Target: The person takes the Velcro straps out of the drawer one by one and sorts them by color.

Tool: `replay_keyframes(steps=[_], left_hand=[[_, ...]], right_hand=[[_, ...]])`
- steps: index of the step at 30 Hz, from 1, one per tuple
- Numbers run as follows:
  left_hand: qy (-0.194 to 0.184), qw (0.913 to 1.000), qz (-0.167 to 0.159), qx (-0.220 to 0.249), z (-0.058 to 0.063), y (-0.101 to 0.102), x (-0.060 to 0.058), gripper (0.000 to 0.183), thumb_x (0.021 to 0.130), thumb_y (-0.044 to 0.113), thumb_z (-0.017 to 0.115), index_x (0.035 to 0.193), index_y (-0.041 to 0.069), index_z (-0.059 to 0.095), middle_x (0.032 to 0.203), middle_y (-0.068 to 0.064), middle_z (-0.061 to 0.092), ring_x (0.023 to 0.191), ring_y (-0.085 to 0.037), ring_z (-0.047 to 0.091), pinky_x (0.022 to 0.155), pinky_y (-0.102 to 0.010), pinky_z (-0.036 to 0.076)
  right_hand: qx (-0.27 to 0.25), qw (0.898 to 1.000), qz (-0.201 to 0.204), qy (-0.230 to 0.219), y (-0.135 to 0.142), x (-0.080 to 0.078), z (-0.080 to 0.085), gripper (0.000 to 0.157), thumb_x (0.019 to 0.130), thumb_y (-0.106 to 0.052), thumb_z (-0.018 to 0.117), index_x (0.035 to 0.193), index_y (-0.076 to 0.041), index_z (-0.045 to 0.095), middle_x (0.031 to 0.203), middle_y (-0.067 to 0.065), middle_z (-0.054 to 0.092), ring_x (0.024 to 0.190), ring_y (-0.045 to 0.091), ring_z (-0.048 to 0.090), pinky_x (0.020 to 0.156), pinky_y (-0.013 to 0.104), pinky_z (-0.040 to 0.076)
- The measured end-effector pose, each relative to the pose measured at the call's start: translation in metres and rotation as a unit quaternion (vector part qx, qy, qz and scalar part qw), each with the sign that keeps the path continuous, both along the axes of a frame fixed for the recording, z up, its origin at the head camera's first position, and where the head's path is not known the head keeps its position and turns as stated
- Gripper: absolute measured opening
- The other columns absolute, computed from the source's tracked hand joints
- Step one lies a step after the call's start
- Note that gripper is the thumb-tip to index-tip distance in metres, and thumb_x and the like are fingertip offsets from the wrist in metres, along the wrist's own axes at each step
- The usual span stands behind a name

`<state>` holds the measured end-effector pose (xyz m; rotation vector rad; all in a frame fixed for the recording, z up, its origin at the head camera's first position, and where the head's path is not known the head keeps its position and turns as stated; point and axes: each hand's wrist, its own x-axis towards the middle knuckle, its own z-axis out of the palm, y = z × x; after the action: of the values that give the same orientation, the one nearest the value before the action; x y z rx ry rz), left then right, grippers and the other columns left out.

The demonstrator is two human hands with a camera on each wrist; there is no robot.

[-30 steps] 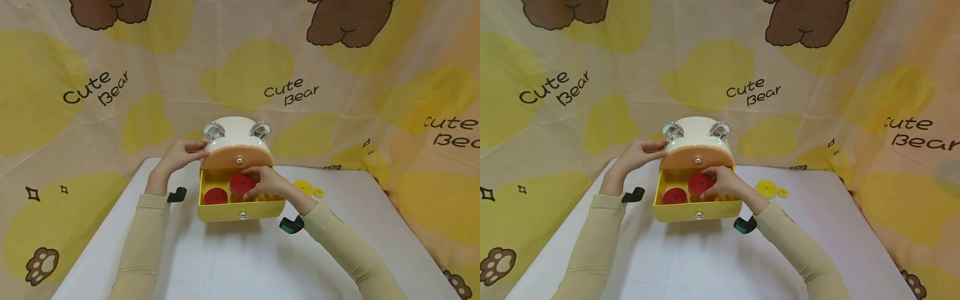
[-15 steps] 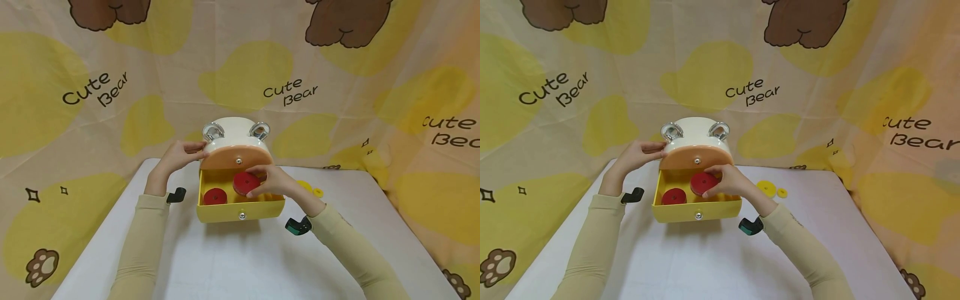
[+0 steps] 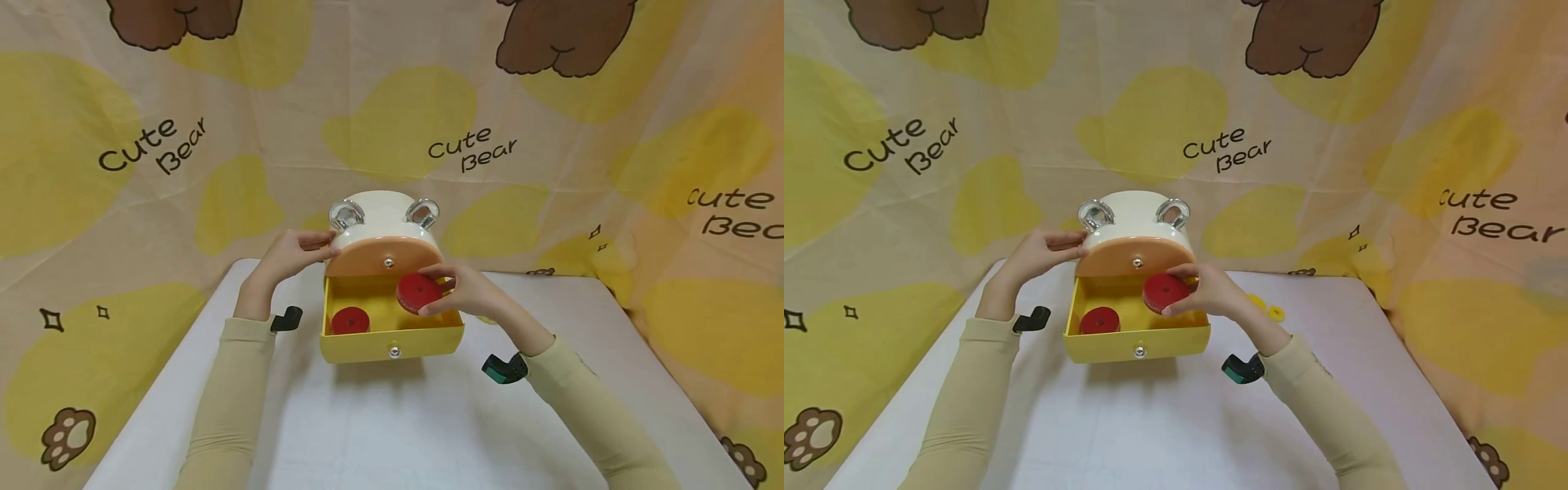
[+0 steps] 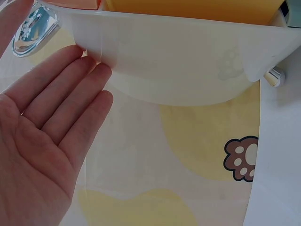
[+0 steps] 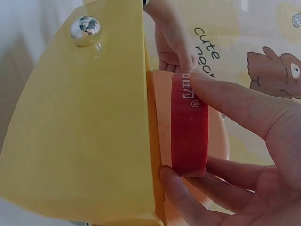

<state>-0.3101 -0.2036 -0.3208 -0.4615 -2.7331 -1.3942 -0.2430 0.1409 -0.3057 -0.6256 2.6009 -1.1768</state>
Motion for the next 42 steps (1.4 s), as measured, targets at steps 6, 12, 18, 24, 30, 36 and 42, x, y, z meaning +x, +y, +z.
replay_keyframes(steps=[6,12,18,24,30,36,42], left_hand=[[0.004,1.0000,0.001,-0.002,-0.001,0.000,-0.001,0.067,0.073,0.056,0.074,0.128,0.020,0.062,0.126,-0.003,0.063,0.116,-0.020,0.061,0.100,-0.044,0.046],[0.003,1.0000,-0.001,0.004,-0.002,0.000,-0.002,0.066,0.074,0.055,0.074,0.129,0.020,0.061,0.126,-0.004,0.063,0.116,-0.020,0.061,0.100,-0.044,0.046],[0.002,1.0000,-0.004,0.006,-0.003,0.000,-0.001,0.066,0.074,0.054,0.075,0.129,0.020,0.061,0.127,-0.004,0.063,0.116,-0.020,0.060,0.101,-0.045,0.045],[0.000,1.0000,-0.004,0.007,-0.003,0.000,0.000,0.066,0.074,0.054,0.075,0.129,0.020,0.061,0.126,-0.005,0.064,0.117,-0.020,0.060,0.100,-0.045,0.045],[0.000,0.9999,-0.004,0.011,-0.003,0.000,0.000,0.065,0.074,0.053,0.075,0.128,0.019,0.062,0.125,-0.005,0.064,0.116,-0.020,0.061,0.100,-0.045,0.046],[0.005,1.0000,-0.003,0.007,-0.004,0.000,-0.002,0.065,0.075,0.053,0.074,0.129,0.019,0.061,0.125,-0.005,0.064,0.116,-0.020,0.061,0.100,-0.044,0.046],[0.001,1.0000,-0.004,0.006,-0.003,0.000,-0.002,0.066,0.075,0.054,0.074,0.129,0.019,0.061,0.126,-0.005,0.064,0.117,-0.021,0.060,0.101,-0.046,0.045]], right_hand=[[0.002,1.000,-0.004,0.013,0.013,0.001,0.004,0.069,0.070,-0.029,0.085,0.131,-0.014,0.056,0.130,0.008,0.058,0.106,0.031,0.061,0.080,0.035,0.056],[0.004,1.000,-0.026,0.015,0.030,0.001,0.004,0.070,0.069,-0.033,0.085,0.131,-0.018,0.057,0.129,0.007,0.058,0.109,0.032,0.059,0.080,0.036,0.057],[-0.010,0.999,-0.041,0.006,0.047,0.003,0.002,0.069,0.070,-0.034,0.084,0.131,-0.020,0.057,0.129,0.008,0.058,0.110,0.033,0.057,0.078,0.036,0.057],[-0.011,0.998,-0.061,0.001,0.060,0.006,0.001,0.070,0.071,-0.033,0.084,0.132,-0.019,0.055,0.130,0.009,0.057,0.112,0.035,0.055,0.079,0.037,0.056],[-0.003,0.996,-0.088,0.001,0.069,0.007,0.000,0.072,0.070,-0.036,0.084,0.133,-0.019,0.055,0.130,0.009,0.056,0.112,0.035,0.055,0.080,0.037,0.056],[-0.001,0.994,-0.111,-0.003,0.078,0.007,-0.006,0.072,0.069,-0.039,0.084,0.132,-0.020,0.055,0.130,0.008,0.057,0.110,0.034,0.057,0.082,0.038,0.055],[0.000,0.992,-0.127,-0.016,0.087,0.007,-0.013,0.074,0.070,-0.037,0.083,0.134,-0.017,0.052,0.133,0.011,0.054,0.113,0.036,0.055,0.081,0.038,0.056]])
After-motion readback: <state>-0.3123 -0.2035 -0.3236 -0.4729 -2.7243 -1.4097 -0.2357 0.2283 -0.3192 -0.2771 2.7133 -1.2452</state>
